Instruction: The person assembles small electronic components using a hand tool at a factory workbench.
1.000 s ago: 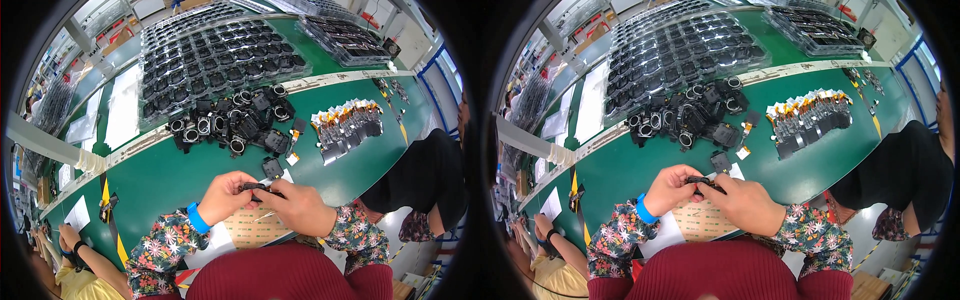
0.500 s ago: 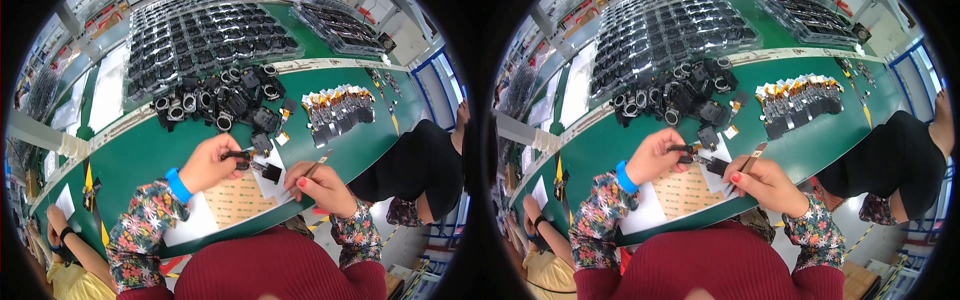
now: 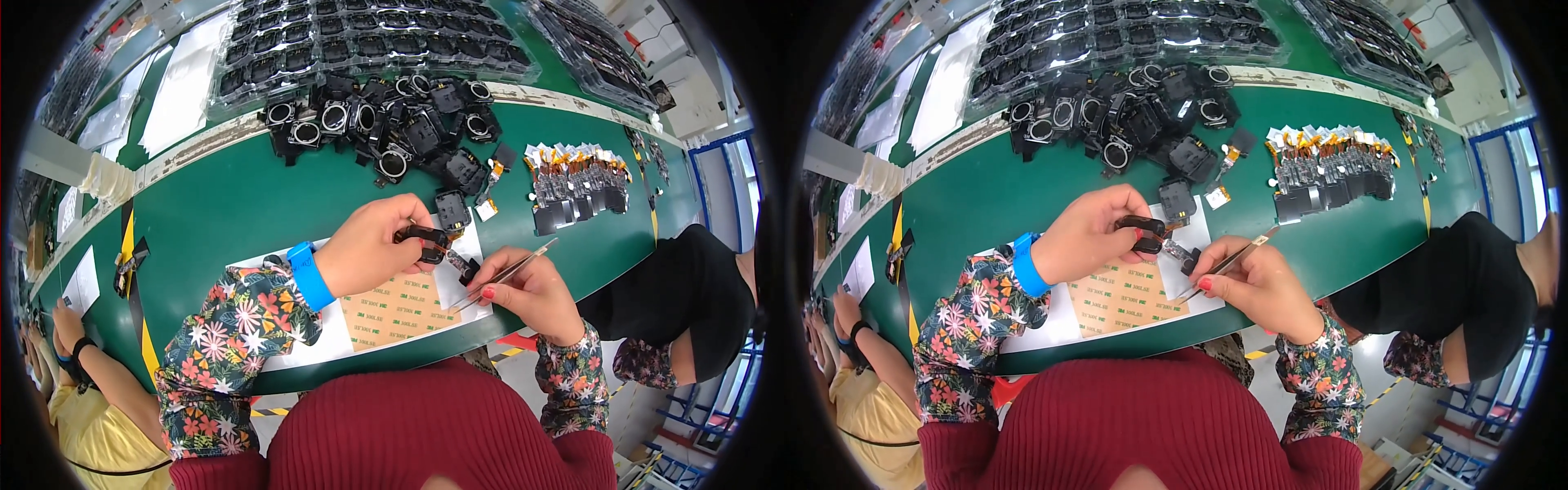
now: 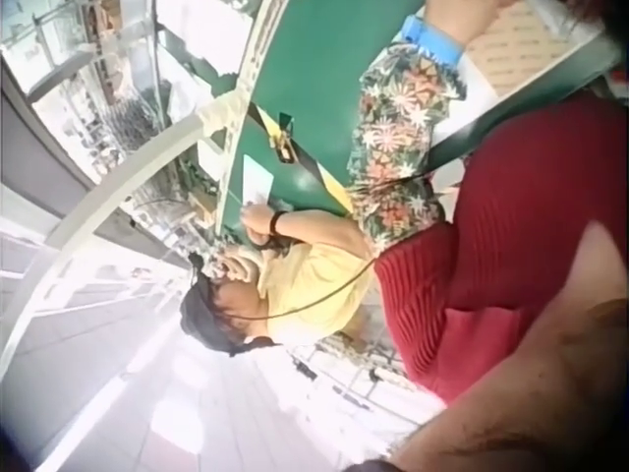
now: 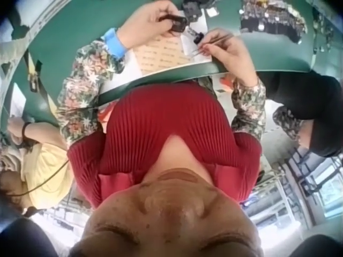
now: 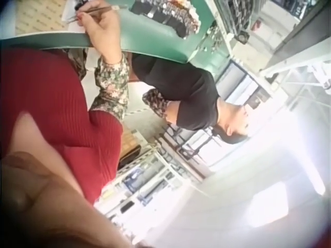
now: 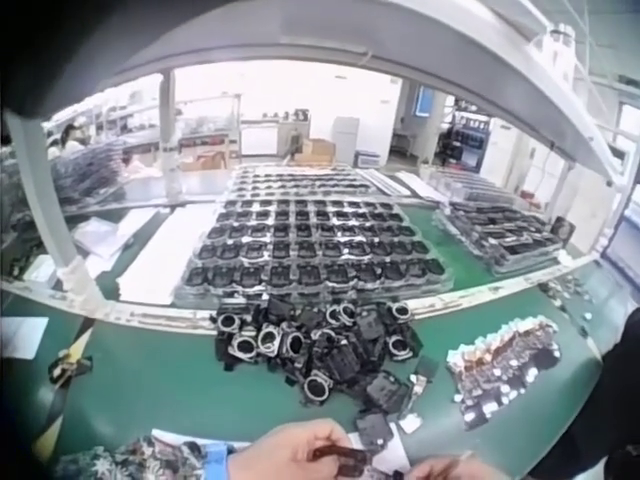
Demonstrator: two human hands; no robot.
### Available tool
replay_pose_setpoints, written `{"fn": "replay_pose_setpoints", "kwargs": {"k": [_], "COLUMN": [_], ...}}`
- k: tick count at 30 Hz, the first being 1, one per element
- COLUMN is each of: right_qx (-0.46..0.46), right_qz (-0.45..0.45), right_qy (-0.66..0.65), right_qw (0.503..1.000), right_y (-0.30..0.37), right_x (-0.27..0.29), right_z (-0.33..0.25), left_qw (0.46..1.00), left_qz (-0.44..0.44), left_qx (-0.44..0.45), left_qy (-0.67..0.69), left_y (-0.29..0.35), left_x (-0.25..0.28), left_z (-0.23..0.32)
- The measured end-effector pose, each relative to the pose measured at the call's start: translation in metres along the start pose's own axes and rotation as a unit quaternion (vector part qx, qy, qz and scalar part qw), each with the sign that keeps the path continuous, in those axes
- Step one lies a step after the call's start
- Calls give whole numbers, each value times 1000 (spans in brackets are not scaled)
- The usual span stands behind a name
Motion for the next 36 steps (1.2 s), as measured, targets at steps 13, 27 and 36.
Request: {"fn": "replay_pose_setpoints", "kwargs": {"k": [13,27,36], "right_qx": [32,249,371], "right_qz": [-19,165,291], "right_qy": [-249,-357,-69], "right_qw": [968,885,879], "right_y": [-12,-14,-4], "right_x": [11,-13,-20], "right_z": [10,-12,-20], "left_qw": [999,991,987], "left_qz": [16,38,43], "left_qx": [-48,-70,-68], "left_qy": [12,110,142], "left_y": [-1,9,10], "left_x": [-1,-10,-9], "left_z": [0,14,11]}}
Point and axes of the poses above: each hand's wrist, its own y-axis away from the middle knuckle, its own x-axis out of the back of the hand, z = x × y, the point moved 5 cm from there along -y, towards the middle knuckle, and after that the axes turned 1 degree about z, right-handed, at the moved point
